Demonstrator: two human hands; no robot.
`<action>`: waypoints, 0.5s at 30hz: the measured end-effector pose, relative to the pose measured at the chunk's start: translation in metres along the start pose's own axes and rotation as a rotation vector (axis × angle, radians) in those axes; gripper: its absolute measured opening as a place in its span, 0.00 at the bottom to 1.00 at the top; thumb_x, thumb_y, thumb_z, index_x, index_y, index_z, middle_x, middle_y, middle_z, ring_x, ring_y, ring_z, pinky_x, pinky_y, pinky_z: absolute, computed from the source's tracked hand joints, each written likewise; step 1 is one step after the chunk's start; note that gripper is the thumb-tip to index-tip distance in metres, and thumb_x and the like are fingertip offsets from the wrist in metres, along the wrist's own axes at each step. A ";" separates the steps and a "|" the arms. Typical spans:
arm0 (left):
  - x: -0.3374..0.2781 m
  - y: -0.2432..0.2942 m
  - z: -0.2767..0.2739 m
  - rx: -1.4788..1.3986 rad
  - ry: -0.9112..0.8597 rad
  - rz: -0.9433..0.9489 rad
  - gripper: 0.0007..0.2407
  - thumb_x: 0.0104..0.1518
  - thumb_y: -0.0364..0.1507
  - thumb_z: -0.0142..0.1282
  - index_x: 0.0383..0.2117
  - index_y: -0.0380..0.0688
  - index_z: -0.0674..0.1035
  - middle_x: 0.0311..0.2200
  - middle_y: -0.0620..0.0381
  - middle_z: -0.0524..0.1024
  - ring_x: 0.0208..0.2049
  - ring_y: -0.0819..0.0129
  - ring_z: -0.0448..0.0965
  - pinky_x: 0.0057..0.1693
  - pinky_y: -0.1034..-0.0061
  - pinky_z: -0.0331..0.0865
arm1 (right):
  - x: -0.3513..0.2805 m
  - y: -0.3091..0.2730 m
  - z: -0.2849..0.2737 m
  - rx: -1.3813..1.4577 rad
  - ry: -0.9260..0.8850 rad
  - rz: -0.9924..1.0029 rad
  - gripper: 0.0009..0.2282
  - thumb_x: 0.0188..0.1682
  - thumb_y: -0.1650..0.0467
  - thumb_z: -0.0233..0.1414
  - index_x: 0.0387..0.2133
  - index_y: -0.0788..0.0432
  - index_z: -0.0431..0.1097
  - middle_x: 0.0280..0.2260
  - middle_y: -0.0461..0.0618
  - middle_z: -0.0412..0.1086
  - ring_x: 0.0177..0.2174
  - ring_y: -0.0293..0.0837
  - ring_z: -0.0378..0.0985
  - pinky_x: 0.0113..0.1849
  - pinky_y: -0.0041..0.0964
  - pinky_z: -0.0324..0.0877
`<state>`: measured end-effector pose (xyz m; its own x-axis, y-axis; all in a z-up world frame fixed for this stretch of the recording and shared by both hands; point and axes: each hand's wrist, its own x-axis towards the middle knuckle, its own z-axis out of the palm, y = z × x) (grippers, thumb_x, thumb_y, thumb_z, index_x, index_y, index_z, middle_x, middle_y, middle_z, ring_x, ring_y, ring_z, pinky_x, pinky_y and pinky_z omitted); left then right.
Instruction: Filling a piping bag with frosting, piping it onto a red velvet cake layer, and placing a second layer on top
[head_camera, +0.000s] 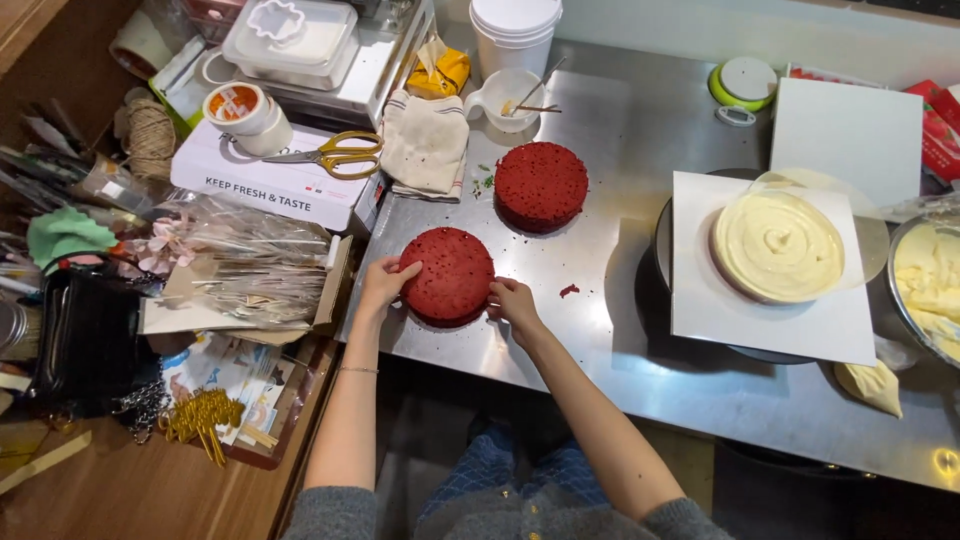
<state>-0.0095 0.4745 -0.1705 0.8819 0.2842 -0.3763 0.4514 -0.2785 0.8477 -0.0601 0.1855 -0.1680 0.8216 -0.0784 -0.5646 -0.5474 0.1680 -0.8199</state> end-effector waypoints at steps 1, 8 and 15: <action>-0.008 0.008 -0.003 -0.073 -0.027 0.001 0.36 0.52 0.46 0.87 0.63 0.37 0.84 0.53 0.41 0.85 0.55 0.53 0.86 0.57 0.60 0.82 | 0.001 0.001 0.003 0.001 0.010 0.008 0.27 0.61 0.66 0.58 0.71 0.70 0.67 0.42 0.62 0.78 0.32 0.49 0.88 0.35 0.44 0.89; -0.017 0.008 -0.010 0.105 0.012 0.140 0.30 0.51 0.44 0.87 0.58 0.44 0.87 0.54 0.46 0.88 0.54 0.56 0.91 0.60 0.62 0.83 | -0.016 -0.002 0.011 -0.075 0.065 -0.080 0.22 0.61 0.69 0.57 0.67 0.70 0.74 0.47 0.64 0.80 0.39 0.47 0.88 0.40 0.43 0.89; -0.029 0.072 0.012 0.634 -0.058 0.517 0.29 0.73 0.44 0.64 0.72 0.35 0.75 0.68 0.36 0.72 0.71 0.35 0.71 0.73 0.38 0.66 | -0.043 -0.003 0.006 -0.386 0.208 -0.233 0.19 0.59 0.72 0.55 0.64 0.60 0.77 0.50 0.63 0.78 0.47 0.57 0.90 0.47 0.51 0.87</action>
<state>-0.0005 0.4349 -0.1033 0.9974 -0.0653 -0.0293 -0.0382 -0.8317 0.5539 -0.0927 0.1943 -0.1412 0.9016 -0.2716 -0.3367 -0.4039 -0.2502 -0.8799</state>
